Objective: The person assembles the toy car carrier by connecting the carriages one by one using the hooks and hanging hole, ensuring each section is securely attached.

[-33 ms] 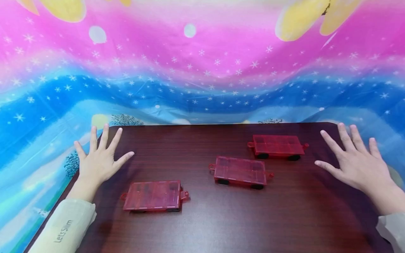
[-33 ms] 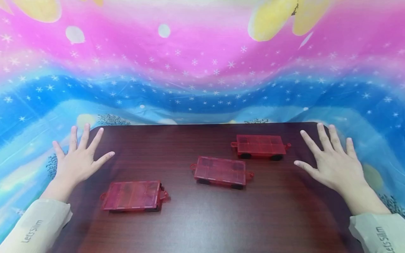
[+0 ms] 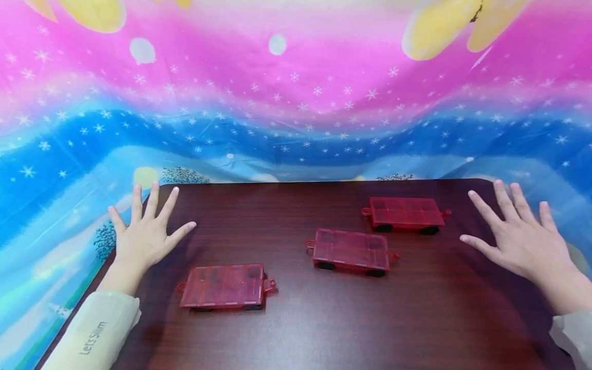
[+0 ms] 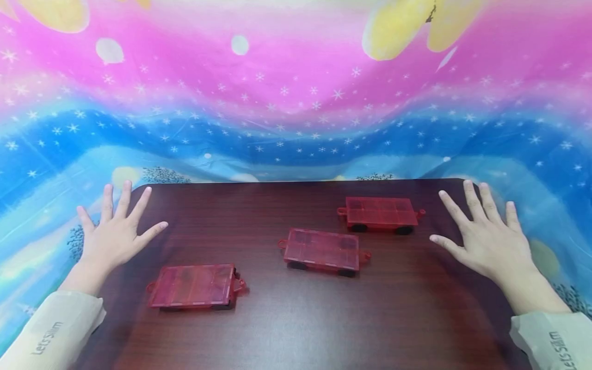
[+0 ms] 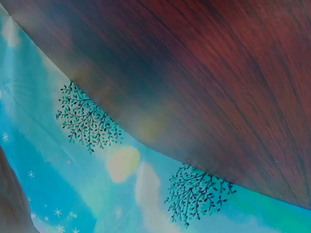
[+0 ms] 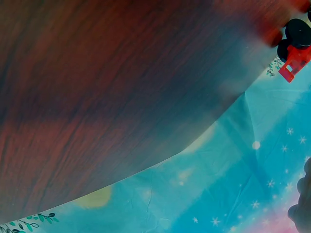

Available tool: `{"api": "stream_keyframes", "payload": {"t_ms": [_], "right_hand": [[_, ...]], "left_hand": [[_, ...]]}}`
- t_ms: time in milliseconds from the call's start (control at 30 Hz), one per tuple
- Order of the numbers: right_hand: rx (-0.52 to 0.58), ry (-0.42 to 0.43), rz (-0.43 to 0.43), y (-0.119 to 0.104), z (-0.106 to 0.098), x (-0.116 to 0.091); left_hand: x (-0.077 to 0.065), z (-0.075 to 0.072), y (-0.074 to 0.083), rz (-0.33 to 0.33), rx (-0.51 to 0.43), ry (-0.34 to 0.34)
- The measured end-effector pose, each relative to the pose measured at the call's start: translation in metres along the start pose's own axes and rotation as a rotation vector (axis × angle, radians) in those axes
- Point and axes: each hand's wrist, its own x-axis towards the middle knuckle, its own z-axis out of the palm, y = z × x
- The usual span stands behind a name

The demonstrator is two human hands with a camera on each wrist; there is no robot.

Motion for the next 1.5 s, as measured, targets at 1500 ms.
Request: {"api": "stream_keyframes", "payload": {"t_ms": [1500], "right_hand": [[0.13, -0.057, -0.153, -0.04, 0.008, 0.023]], "left_hand": [[-0.012, -0.023, 0.089, 0.226, -0.119, 0.098]]}}
